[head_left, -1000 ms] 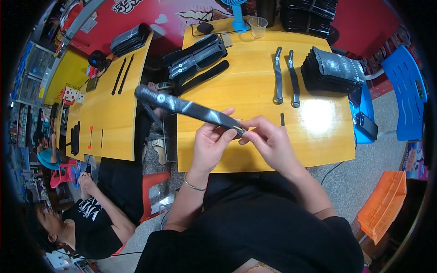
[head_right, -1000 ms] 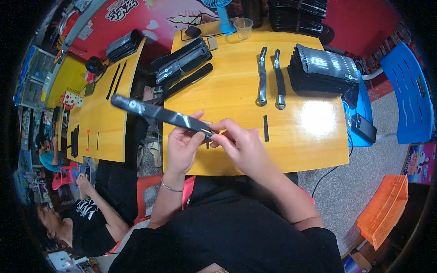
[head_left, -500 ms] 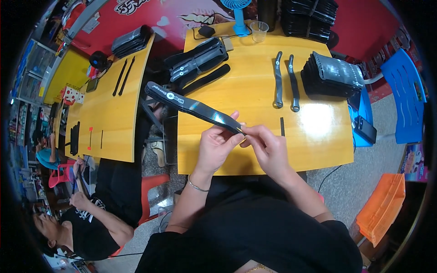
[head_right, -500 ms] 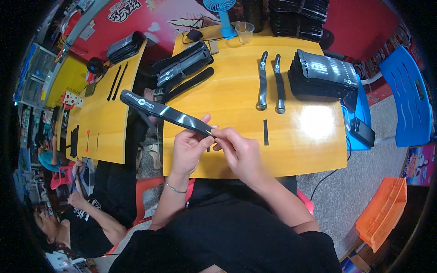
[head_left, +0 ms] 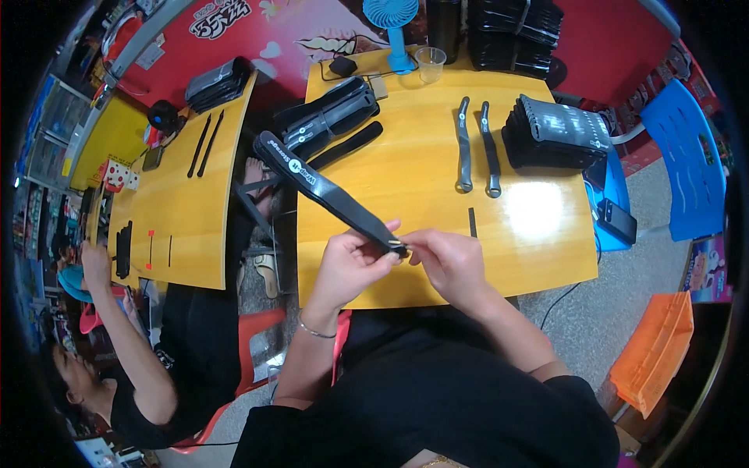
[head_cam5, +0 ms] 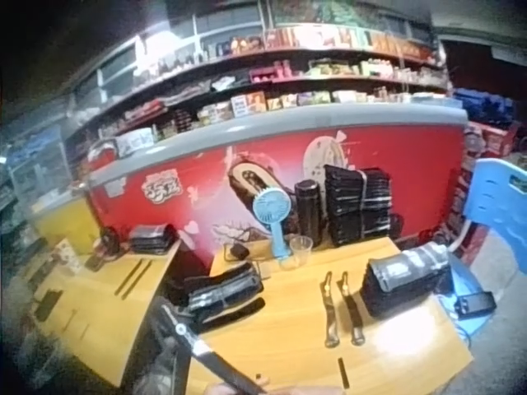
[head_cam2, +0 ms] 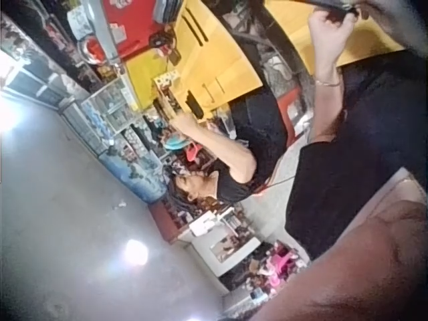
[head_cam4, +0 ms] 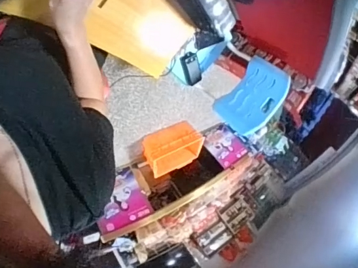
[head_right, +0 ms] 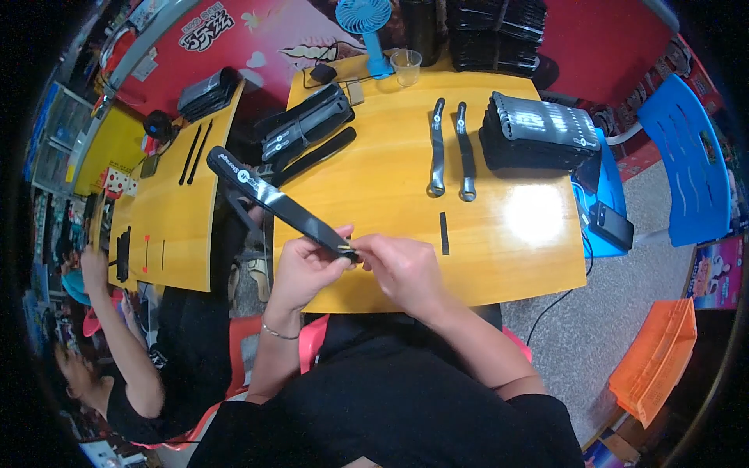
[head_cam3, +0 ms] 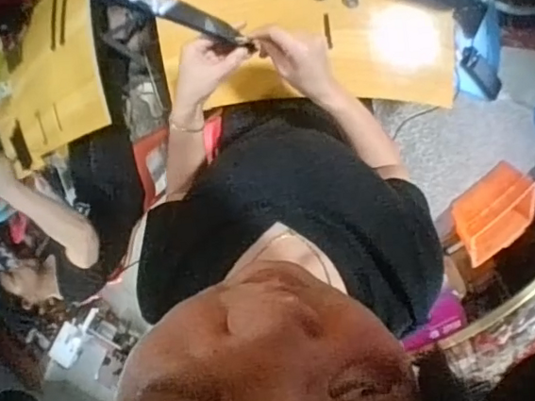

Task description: Sort and package black textile straps into plastic bags and boxes.

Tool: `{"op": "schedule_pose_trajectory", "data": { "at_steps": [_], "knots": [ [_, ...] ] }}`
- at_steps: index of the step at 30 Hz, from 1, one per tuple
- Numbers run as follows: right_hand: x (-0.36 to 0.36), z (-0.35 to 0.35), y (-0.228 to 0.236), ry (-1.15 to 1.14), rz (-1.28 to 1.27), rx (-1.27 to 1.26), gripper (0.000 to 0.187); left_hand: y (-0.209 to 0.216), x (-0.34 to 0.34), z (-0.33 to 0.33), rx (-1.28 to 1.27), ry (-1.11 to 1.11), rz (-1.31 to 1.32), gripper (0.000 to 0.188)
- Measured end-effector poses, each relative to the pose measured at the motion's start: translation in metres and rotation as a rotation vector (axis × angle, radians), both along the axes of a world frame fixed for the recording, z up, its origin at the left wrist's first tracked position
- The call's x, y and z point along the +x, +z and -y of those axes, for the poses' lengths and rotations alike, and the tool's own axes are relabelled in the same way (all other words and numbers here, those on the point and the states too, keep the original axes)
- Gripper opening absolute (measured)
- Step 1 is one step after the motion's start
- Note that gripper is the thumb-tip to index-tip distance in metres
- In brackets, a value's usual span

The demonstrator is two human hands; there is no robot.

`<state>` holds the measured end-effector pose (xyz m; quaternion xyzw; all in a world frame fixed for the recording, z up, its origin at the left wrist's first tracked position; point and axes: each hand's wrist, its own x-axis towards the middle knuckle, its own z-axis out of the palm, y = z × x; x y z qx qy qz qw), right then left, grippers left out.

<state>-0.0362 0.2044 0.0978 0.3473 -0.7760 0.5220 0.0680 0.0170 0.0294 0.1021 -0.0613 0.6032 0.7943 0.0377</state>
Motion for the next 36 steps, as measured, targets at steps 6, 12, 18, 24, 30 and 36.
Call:
{"op": "schedule_pose_trajectory", "data": {
  "at_steps": [6, 12, 18, 24, 30, 36],
  "knots": [
    [0.004, 0.0, 0.015, 0.032, -0.074, 0.032, 0.016, 0.013, 0.005, 0.012, -0.036, -0.126, 0.059, 0.036],
    [0.014, 0.005, 0.014, 0.012, 0.076, 0.042, 0.012, -0.018, 0.004, -0.018, 0.07, 0.177, -0.061, 0.042],
    [0.015, 0.001, 0.002, -0.013, 0.285, -0.004, 0.005, -0.019, 0.0, -0.028, -0.01, 0.23, -0.065, 0.055],
    [0.016, 0.002, 0.0, -0.073, 0.317, -0.018, 0.002, -0.027, -0.001, -0.027, 0.153, 0.115, -0.007, 0.016],
    [0.004, -0.006, 0.006, -0.07, 0.172, 0.068, 0.006, -0.009, 0.01, -0.022, 0.009, 0.051, 0.042, 0.013],
    [-0.025, -0.032, 0.054, -0.239, -0.045, 0.234, 0.006, -0.024, 0.045, -0.005, -0.368, -0.253, 0.092, 0.015]
  ]
}}
